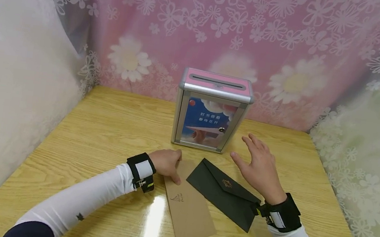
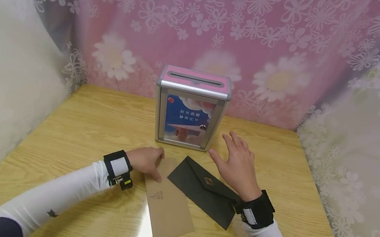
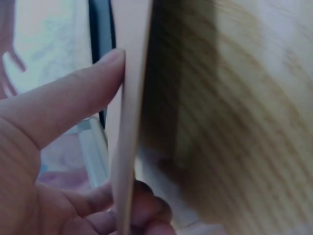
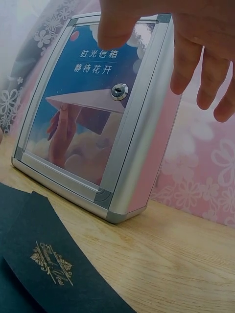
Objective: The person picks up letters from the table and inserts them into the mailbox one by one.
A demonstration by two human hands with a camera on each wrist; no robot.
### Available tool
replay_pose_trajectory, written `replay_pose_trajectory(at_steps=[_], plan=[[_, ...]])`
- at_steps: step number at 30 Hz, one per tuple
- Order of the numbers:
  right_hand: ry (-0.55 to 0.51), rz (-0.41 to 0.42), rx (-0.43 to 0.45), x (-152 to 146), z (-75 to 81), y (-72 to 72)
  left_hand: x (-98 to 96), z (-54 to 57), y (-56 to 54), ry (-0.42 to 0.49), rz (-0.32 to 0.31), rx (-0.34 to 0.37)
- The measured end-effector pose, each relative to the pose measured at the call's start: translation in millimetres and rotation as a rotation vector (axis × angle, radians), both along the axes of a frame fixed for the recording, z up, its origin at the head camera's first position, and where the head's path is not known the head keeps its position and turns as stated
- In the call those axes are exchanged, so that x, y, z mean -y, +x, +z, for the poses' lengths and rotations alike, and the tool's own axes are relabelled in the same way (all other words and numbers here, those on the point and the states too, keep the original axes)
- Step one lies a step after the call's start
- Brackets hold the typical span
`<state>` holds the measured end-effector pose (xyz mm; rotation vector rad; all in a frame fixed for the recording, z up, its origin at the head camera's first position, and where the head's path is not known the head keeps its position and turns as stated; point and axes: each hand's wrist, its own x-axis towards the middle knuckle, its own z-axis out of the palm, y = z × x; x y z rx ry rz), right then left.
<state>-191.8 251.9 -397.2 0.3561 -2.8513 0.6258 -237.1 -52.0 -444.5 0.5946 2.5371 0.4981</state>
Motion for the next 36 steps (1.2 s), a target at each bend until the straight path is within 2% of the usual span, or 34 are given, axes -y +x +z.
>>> replay_pose_trajectory(at_steps=[5, 9, 14, 20, 26, 31, 36], plan=[[-0.001, 0.006, -0.007, 0, 0.2, 0.1, 10.5, 11.4, -3.6, 0.054, 0.004, 0.037], [-0.004, 0.007, -0.024, 0, 2.1, -0.6, 20.1, 21.3, -11.3, 0.108, 0.018, 0.048], [-0.007, 0.005, -0.031, 0, 2.8, -0.5, 32.2, 34.9, -18.4, 0.162, 0.012, 0.026], [-0.020, 0.013, -0.034, 2, 2.1, 0.2, 46.7, 49.5, -22.3, 0.175, 0.021, -0.057], [-0.034, 0.050, -0.044, 6, 2.1, 3.8, 61.2, 74.4, -20.5, 0.170, 0.082, -0.159], [-0.039, 0.064, -0.074, 9, 5.6, 9.9, 59.9, 88.9, -22.0, 0.184, 0.071, -0.256], [-0.055, 0.088, -0.105, 14, 11.6, 17.6, 52.4, 98.7, -17.9, 0.188, 0.062, -0.317]])
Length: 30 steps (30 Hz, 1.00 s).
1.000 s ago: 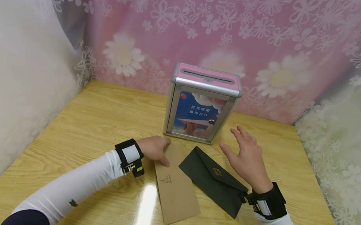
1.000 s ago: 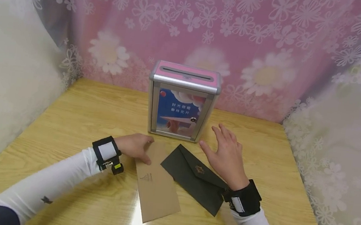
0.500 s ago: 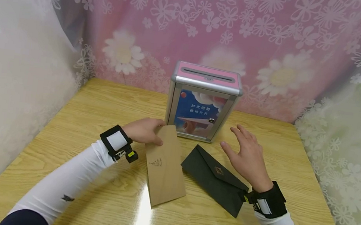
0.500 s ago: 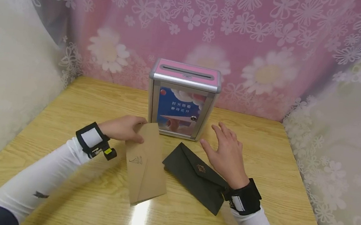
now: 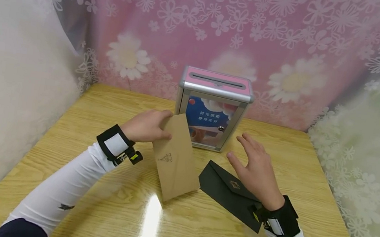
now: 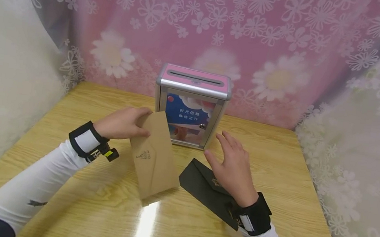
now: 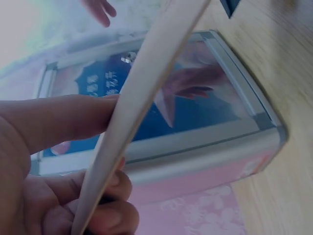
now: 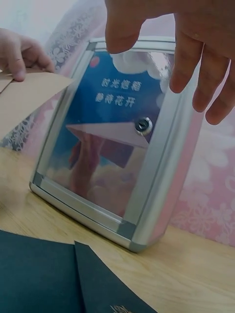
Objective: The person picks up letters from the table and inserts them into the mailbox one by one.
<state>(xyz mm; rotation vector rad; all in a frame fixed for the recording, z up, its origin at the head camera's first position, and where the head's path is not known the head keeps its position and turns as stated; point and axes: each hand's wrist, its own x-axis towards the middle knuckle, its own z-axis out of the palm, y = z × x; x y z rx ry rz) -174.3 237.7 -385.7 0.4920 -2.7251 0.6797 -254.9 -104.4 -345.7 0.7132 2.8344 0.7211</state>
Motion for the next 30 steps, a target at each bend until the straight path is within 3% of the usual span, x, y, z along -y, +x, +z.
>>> replay_pose_trajectory(at_steps=[6, 12, 21, 30], plan=[[-0.025, 0.020, -0.010, 9, 7.3, 9.0, -14.0, 15.7, 11.0, 0.045, -0.014, -0.078], [-0.054, 0.102, 0.002, 19, 12.0, 14.8, -28.6, 29.8, 19.8, 0.080, -0.064, -0.175], [-0.073, 0.198, 0.014, 31, 12.4, 10.6, -49.6, 43.2, 21.5, 0.088, -0.183, -0.294], [-0.221, 0.211, 0.029, 30, 14.3, 9.1, -59.9, 51.1, 21.9, 0.103, -0.236, -0.418]])
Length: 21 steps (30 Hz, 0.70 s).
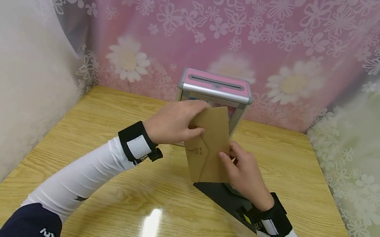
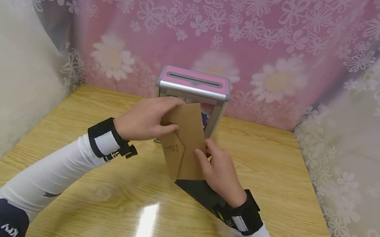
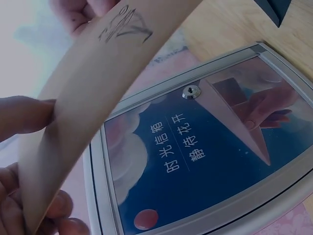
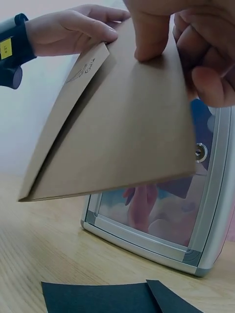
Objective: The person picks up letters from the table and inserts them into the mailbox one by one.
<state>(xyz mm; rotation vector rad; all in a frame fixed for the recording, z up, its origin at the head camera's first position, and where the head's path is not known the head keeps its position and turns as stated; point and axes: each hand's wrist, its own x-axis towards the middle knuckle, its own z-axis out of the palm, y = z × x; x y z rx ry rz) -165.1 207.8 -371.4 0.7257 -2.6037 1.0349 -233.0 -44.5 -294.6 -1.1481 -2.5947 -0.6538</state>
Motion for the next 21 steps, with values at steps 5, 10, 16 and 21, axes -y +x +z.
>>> replay_pose_trajectory(at_steps=[5, 10, 16, 21], plan=[[-0.070, -0.009, -0.011, -4, -0.8, -1.2, 0.8, -3.3, -2.2, 0.162, 0.007, -0.015], [-0.171, -0.035, -0.037, -4, 1.1, -2.5, 5.7, -6.9, -2.6, 0.382, -0.028, 0.055], [-0.275, -0.058, -0.075, -6, 7.3, -9.8, 9.0, -21.0, 0.8, 0.386, -0.087, 0.163], [-0.334, -0.061, -0.076, -6, 11.8, -15.7, 5.0, -33.8, 2.2, 0.356, -0.094, 0.205]])
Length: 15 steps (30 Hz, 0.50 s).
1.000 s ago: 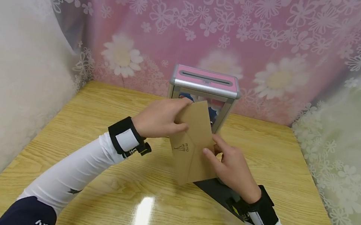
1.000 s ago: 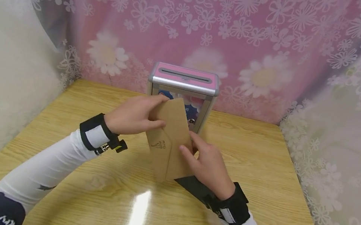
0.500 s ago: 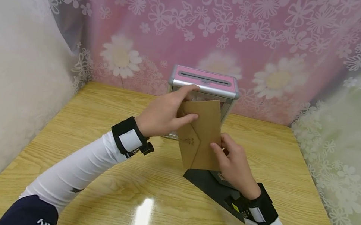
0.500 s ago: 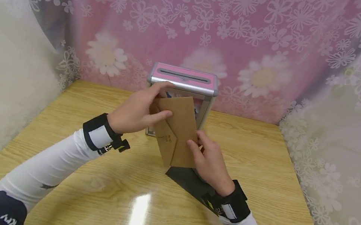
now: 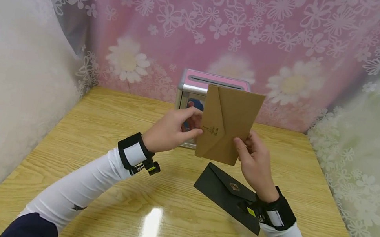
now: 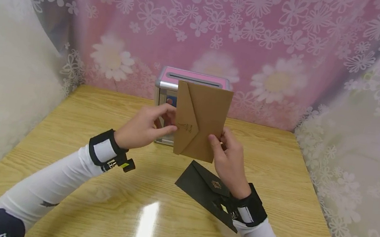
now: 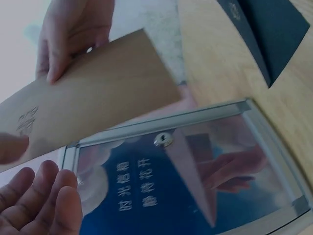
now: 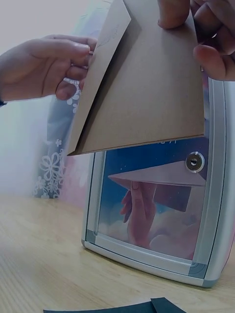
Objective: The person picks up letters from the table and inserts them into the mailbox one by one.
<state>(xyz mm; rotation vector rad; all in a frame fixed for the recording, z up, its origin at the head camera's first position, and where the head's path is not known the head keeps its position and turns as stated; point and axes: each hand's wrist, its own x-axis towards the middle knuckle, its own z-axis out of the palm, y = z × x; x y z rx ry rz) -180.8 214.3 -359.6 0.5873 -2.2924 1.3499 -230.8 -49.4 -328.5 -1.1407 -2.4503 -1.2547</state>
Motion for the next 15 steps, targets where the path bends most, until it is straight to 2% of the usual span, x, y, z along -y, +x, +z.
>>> replay_pose_trajectory(at_steps=[3, 8, 15], plan=[[-0.014, 0.018, -0.004, 0, 0.0, -3.0, -3.9, -5.8, 0.5, -0.009, 0.011, 0.006], [-0.023, 0.030, 0.001, 1, -0.8, -8.1, -9.1, -11.2, -0.9, 0.007, 0.026, -0.026], [-0.021, 0.031, 0.008, 3, 10.8, -19.1, -10.7, -6.3, -8.2, 0.109, 0.048, -0.090]])
